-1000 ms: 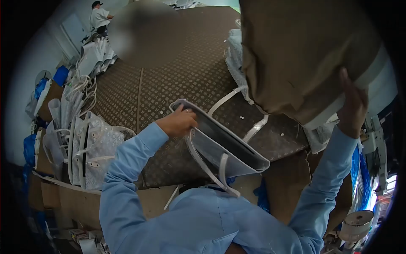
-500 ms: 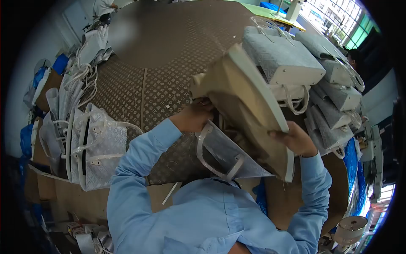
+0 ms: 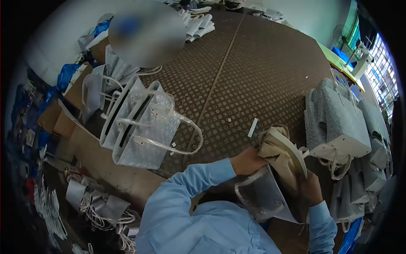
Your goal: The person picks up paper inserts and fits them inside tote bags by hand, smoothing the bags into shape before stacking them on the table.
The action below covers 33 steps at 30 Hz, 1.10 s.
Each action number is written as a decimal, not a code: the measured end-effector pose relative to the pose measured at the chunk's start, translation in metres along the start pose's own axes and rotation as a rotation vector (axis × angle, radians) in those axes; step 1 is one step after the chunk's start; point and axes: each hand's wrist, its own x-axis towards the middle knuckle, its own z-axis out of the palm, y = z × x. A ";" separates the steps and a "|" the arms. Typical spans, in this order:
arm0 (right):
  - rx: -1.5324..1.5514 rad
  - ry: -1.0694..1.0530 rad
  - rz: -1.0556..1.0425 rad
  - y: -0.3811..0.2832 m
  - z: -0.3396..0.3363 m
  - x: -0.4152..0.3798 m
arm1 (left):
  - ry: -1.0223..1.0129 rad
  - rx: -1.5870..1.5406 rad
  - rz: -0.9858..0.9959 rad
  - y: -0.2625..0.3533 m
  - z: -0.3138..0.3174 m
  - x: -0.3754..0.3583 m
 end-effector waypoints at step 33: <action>0.374 -0.562 -0.062 0.017 -0.019 0.003 | -0.314 0.321 -0.405 0.006 -0.023 0.044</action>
